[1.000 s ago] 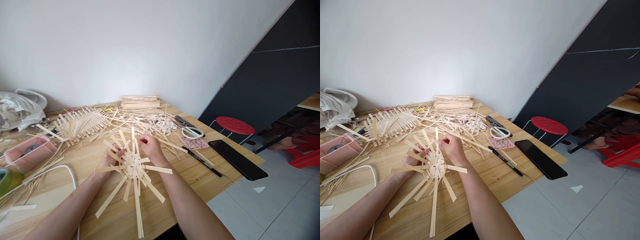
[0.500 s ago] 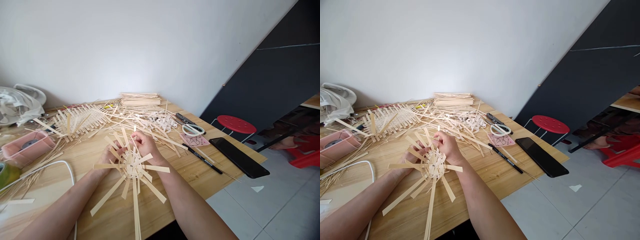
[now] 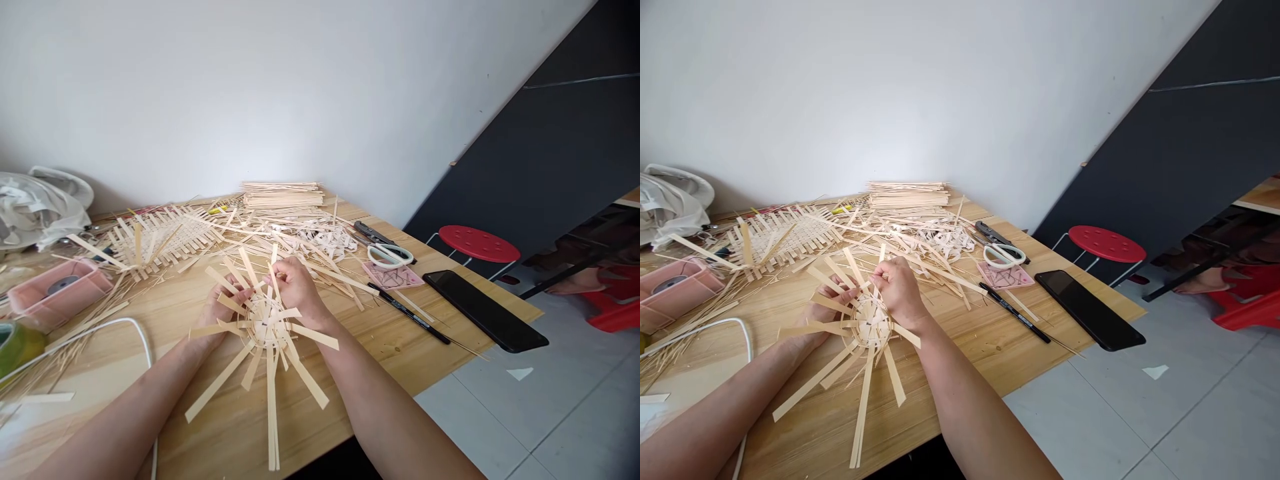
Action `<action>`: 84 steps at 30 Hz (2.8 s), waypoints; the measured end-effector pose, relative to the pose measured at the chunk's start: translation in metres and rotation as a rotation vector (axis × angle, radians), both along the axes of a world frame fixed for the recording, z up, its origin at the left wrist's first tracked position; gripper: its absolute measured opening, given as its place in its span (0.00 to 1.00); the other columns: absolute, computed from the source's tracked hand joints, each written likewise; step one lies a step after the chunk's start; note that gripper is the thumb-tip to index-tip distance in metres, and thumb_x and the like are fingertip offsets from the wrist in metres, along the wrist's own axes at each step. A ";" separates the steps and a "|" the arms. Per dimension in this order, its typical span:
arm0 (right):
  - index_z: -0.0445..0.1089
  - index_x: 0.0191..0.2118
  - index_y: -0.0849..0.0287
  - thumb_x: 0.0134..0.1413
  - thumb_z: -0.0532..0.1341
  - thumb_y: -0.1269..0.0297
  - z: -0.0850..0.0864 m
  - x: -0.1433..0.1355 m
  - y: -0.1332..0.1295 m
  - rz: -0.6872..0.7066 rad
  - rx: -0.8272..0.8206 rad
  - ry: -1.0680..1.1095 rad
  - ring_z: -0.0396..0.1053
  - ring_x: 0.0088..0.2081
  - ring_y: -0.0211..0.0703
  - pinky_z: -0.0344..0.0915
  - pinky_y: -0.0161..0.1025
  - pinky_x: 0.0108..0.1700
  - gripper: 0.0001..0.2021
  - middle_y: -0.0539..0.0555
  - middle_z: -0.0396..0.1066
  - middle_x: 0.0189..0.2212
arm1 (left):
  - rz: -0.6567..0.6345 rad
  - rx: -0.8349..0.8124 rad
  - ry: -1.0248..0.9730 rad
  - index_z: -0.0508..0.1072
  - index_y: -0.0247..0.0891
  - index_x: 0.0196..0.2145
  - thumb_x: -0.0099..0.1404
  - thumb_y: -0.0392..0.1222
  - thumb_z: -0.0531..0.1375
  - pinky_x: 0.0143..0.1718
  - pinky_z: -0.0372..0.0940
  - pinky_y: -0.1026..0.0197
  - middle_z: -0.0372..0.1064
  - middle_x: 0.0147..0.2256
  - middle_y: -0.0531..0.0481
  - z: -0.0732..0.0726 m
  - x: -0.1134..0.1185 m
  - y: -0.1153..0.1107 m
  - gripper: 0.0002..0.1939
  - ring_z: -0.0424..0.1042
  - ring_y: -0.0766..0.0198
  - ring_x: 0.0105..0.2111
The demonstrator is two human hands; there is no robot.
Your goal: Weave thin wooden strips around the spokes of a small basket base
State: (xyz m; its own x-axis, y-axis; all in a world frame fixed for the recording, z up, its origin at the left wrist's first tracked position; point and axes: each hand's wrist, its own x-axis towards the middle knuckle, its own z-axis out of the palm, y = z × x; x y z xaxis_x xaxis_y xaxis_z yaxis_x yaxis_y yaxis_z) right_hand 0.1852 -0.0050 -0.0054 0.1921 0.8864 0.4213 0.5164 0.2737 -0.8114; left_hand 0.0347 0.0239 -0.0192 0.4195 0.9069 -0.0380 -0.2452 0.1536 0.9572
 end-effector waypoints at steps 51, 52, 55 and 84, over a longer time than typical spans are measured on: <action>0.65 0.27 0.61 0.38 0.59 0.65 -0.008 -0.002 0.005 0.318 -0.272 0.448 0.63 0.23 0.35 0.58 0.32 0.26 0.07 0.49 0.66 0.22 | -0.045 0.011 0.012 0.74 0.36 0.27 0.48 0.39 0.64 0.25 0.64 0.67 0.71 0.25 0.50 0.002 -0.003 0.001 0.06 0.68 0.67 0.24; 0.65 0.26 0.61 0.37 0.60 0.65 -0.008 -0.003 0.005 0.328 -0.294 0.469 0.63 0.23 0.34 0.58 0.32 0.25 0.07 0.48 0.66 0.22 | -0.050 0.013 0.009 0.74 0.36 0.27 0.48 0.39 0.64 0.24 0.63 0.67 0.71 0.24 0.50 0.003 -0.003 0.000 0.06 0.68 0.67 0.23; 0.64 0.28 0.60 0.37 0.60 0.66 -0.006 -0.003 0.004 0.278 -0.271 0.486 0.63 0.22 0.34 0.58 0.32 0.25 0.07 0.47 0.66 0.21 | -0.054 0.014 -0.005 0.74 0.36 0.28 0.48 0.38 0.64 0.25 0.63 0.67 0.71 0.24 0.51 0.005 -0.003 -0.001 0.07 0.68 0.66 0.24; 0.65 0.27 0.61 0.32 0.62 0.71 0.000 -0.005 0.002 0.408 -0.355 0.687 0.60 0.21 0.31 0.55 0.30 0.23 0.09 0.46 0.64 0.19 | 0.021 0.033 -0.018 0.70 0.38 0.28 0.47 0.38 0.64 0.28 0.62 0.66 0.69 0.25 0.53 0.004 0.003 -0.005 0.08 0.66 0.68 0.25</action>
State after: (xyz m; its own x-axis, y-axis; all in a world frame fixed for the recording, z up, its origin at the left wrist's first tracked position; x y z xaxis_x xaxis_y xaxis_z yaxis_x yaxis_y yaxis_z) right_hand 0.1805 -0.0027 -0.0051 -0.0585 0.9982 0.0148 -0.2016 0.0027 -0.9795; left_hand 0.0379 0.0185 -0.0153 0.4008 0.9162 -0.0007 -0.2656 0.1169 0.9570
